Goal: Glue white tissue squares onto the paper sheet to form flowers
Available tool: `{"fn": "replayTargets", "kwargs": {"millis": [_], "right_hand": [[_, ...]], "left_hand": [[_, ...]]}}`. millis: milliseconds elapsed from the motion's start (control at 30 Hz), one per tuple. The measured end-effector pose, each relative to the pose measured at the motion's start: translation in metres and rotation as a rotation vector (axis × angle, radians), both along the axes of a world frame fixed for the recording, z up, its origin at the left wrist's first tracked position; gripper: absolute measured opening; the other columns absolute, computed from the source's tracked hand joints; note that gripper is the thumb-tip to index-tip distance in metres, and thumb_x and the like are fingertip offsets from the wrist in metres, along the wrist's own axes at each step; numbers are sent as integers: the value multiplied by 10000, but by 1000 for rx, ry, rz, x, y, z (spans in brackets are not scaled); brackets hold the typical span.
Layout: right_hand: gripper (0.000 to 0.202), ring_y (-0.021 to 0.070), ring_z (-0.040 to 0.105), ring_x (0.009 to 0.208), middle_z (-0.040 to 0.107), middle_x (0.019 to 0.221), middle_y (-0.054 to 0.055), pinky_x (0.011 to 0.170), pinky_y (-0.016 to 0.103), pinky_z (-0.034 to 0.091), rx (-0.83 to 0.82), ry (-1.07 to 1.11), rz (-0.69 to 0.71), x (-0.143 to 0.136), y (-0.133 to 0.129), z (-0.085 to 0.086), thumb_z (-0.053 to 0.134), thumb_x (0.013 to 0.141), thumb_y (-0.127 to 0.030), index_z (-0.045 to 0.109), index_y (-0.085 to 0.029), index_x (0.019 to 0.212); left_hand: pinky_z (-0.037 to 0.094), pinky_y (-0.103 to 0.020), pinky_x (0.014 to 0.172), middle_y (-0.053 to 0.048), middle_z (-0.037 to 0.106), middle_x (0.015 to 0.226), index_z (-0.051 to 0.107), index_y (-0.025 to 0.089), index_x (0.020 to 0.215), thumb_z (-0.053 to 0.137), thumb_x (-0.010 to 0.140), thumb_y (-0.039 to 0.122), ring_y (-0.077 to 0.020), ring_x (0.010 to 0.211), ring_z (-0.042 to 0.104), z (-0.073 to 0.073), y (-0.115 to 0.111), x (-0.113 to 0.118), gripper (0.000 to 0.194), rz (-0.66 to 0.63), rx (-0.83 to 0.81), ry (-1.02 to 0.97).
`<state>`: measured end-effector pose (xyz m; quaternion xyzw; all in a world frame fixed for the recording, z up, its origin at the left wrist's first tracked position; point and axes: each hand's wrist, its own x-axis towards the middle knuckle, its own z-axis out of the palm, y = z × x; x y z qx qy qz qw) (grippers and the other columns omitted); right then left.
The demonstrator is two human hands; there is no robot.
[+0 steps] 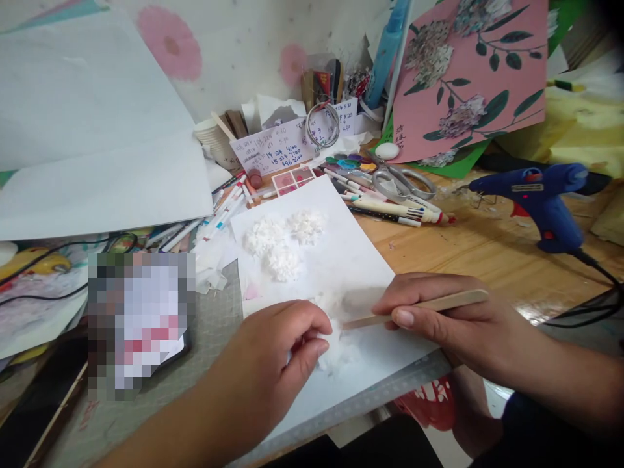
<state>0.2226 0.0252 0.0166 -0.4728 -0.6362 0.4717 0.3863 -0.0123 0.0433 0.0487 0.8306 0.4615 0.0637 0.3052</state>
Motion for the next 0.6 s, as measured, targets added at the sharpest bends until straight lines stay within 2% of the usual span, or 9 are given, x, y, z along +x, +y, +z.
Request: {"fn": "replayTargets", "kwargs": {"millis": [133,333,600], "right_hand": [[178,119,616,597,669,696,-7,503,199,465,108,64,-184,2,-4,13,630,837,-357,713,-231,742],[152,128,606,554,619,635,-15,537,242,470,317,-73,66,-5,-14,26,499,905,-229,639,-238,846],[190,120,528,583,557,628,-7,559,244,400,363,-123,139,-20,-16,20,454,924,-219,617,-189,833]], "left_hand": [[420,-235,594,44,576,725,498,222,917,472,847,155,-120,644,548,-3,-2,0,101,-24,96,19],[437,-247,618,48,589,750,460,226,896,507,830,126,-128,680,574,-6,-2,1,129,-45,118,45],[440,-258,617,30,617,786,478,225,876,524,835,137,-150,727,597,-9,-2,3,107,-70,176,35]]}}
